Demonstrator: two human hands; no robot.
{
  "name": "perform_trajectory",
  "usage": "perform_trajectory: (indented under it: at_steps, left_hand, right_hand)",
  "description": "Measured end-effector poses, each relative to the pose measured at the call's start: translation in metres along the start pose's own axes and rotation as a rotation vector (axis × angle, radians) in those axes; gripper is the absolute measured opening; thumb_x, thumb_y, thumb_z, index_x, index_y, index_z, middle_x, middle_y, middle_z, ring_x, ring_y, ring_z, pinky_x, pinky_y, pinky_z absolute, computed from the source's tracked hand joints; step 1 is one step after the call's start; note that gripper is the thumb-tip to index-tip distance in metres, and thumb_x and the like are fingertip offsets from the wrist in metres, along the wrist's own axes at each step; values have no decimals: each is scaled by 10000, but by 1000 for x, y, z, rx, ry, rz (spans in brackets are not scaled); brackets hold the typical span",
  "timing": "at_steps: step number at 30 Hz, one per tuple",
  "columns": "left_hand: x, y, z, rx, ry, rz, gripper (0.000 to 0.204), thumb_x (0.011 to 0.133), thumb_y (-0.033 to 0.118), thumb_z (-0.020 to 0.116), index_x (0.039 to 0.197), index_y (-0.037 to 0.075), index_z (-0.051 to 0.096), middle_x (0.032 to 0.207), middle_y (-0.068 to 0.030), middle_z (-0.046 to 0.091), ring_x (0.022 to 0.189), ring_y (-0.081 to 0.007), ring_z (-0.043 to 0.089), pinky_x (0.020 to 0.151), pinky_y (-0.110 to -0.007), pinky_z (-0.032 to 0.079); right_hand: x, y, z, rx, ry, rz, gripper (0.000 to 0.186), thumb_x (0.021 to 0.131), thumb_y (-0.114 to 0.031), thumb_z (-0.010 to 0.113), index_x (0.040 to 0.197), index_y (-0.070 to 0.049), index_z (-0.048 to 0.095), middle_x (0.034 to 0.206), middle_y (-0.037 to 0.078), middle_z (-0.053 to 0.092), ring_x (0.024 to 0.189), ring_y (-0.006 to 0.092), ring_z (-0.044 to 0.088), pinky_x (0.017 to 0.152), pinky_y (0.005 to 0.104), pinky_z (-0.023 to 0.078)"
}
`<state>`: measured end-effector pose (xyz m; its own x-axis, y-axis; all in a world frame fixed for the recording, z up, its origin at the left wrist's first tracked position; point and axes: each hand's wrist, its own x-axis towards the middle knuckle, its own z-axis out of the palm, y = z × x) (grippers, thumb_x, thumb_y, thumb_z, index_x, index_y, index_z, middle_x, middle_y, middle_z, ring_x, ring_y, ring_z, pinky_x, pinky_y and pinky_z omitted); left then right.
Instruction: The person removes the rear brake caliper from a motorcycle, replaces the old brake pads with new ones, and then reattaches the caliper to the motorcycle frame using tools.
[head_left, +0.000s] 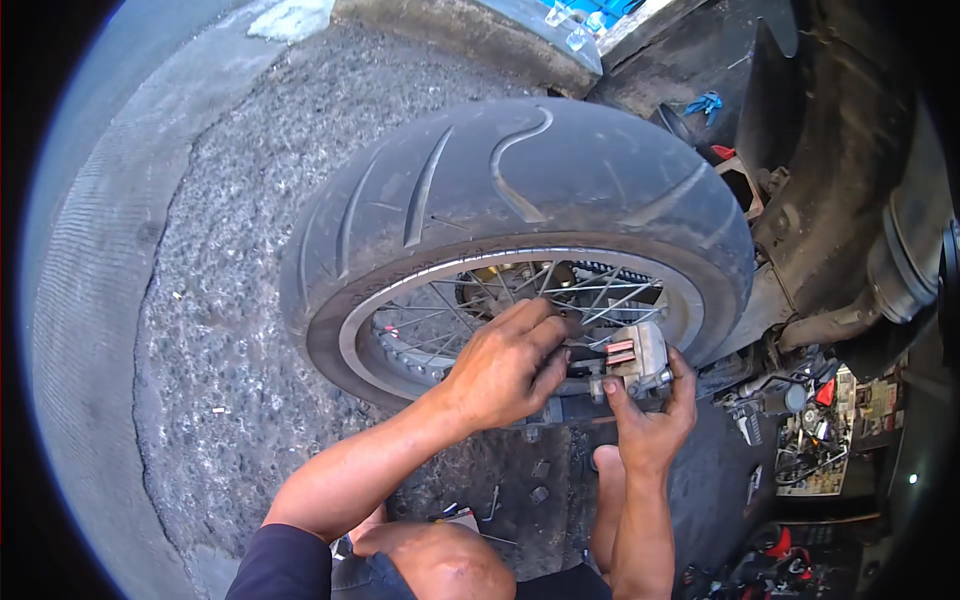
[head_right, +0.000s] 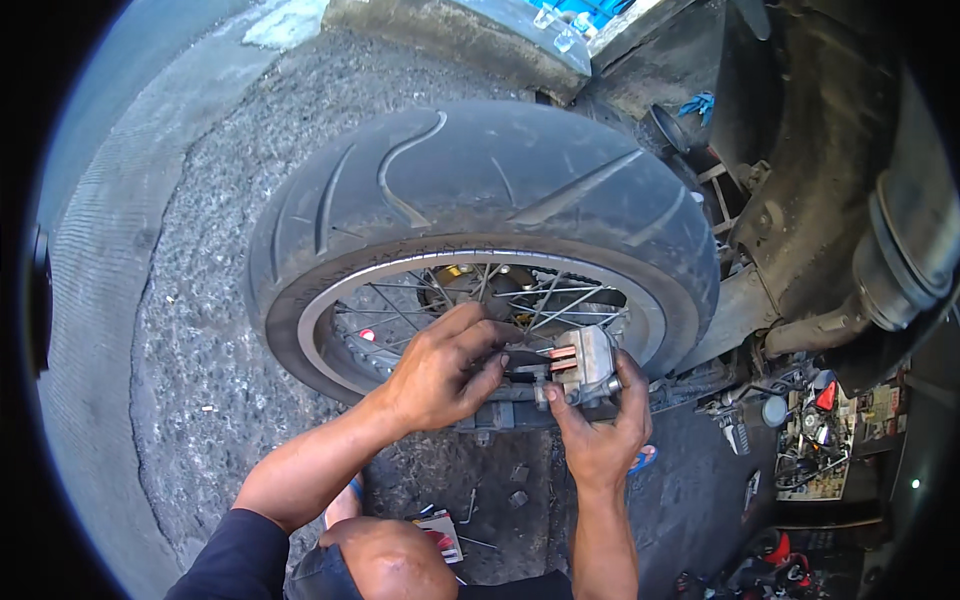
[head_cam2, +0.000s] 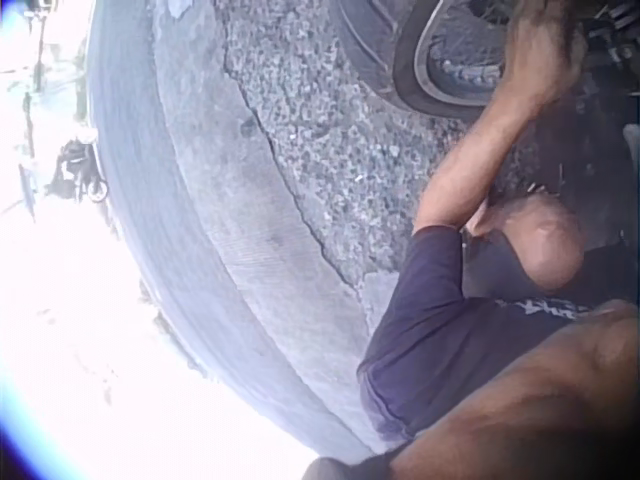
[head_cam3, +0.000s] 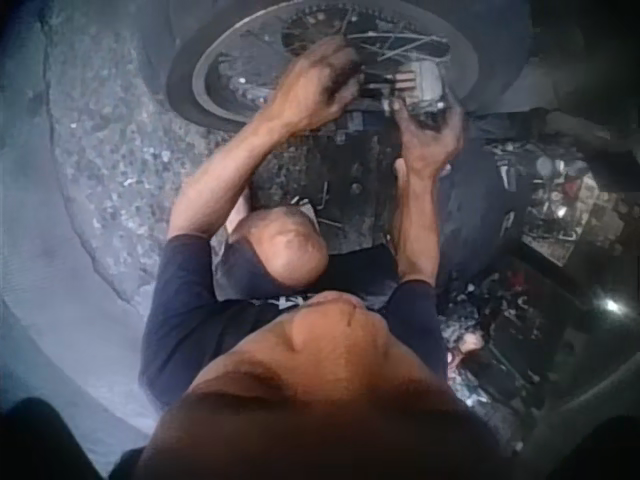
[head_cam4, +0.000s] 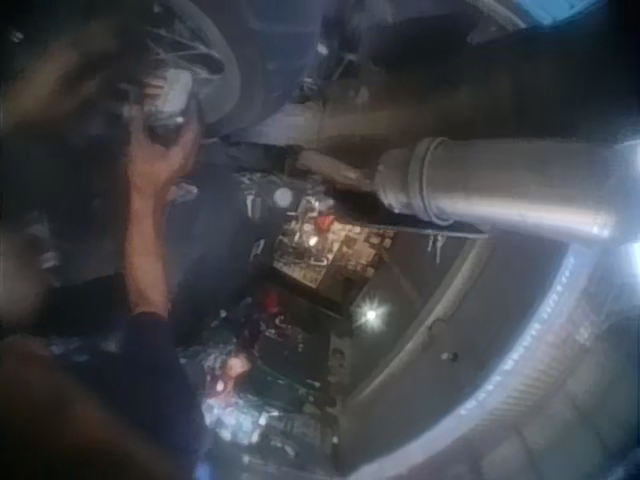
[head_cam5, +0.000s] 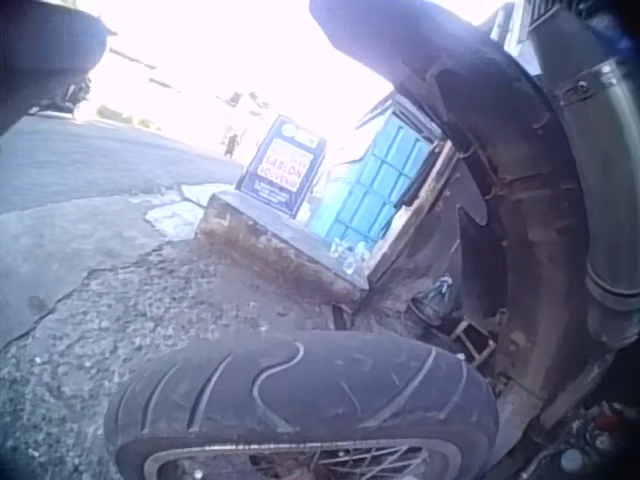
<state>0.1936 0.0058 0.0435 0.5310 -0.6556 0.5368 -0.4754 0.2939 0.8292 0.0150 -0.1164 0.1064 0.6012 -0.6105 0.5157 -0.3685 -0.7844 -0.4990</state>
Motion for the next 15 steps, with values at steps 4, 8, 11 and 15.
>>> perform_trajectory:
  at_steps: [4,8,11,15]
  left_hand:
    - [0,-3,-1,-38,26,-20,314,812,-12,687,1124,22,677,916,-135,597,864,-341,636,753,-440,520]
    - [0,-4,-1,-56,41,-15,324,795,-21,699,1115,22,681,910,-127,601,846,-332,638,735,-432,523]
    - [0,-4,0,1,34,-4,319,780,-4,726,1095,25,682,901,-120,605,839,-330,640,726,-429,529]
    - [0,-5,2,59,10,13,274,775,78,740,1033,39,659,923,-97,586,895,-309,623,759,-434,519]
  right_hand:
    - [1,-3,-2,-184,-40,-63,748,647,-167,977,1260,39,601,1231,209,657,1084,304,667,947,412,535]
    - [5,-7,-1,-151,-49,20,753,634,-171,979,1257,36,610,1214,200,669,1085,307,667,961,416,527]
    - [9,-9,-2,-175,-76,13,755,627,-177,982,1252,36,615,1201,191,680,1080,302,668,969,416,522]
    - [13,-10,-4,-176,-104,44,754,622,-179,984,1246,36,620,1184,185,690,1074,293,671,973,410,519]
